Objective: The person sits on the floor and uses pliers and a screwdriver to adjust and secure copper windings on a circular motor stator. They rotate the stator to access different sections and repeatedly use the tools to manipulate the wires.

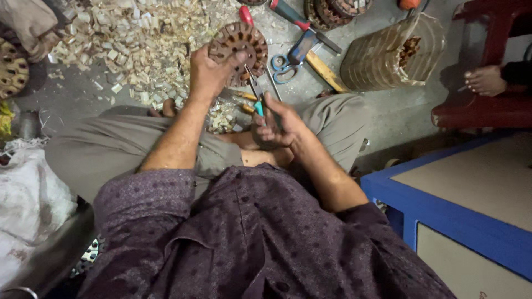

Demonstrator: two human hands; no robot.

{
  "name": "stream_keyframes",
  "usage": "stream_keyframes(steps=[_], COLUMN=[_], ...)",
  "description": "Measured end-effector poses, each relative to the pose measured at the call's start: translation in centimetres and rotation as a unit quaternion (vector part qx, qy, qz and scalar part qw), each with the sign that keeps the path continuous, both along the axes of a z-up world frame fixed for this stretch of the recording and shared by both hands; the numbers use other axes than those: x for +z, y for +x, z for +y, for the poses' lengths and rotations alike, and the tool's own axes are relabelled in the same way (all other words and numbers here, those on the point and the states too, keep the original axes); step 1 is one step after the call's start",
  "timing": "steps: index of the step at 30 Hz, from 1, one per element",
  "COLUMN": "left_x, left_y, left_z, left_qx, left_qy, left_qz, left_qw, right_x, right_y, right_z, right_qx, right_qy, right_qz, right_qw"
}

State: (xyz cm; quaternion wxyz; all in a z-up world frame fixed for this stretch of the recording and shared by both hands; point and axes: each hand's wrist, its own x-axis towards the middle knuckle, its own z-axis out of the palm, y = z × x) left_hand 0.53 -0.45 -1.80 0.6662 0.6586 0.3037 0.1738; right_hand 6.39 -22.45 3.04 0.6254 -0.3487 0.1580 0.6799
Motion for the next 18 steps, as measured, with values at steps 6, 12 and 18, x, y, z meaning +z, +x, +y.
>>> stream_keyframes(steps=[6, 12, 18], left_x=[0.7, -0.2, 0.0], left_y=[-0.5, 0.1, 0.0], left_z=[-1.0, -0.3, 0.8], left_qx=[-0.143, 0.009, 0.135], left_qy=[0.343, 0.064, -0.338], left_qz=[-0.03, -0.018, -0.148], left_qw=[0.928, 0.998, 0.919], right_x=[2.3, 3.0, 5.8], right_y=[-0.1, 0.8, 8.7], right_z=[-0.1, -5.6, -12.6], right_qx=[0.216, 0.1, -0.224], right_qy=[-0.255, -0.123, -0.223], right_qz=[-0.571, -0.522, -0.678], right_qw=[0.75, 0.838, 0.664])
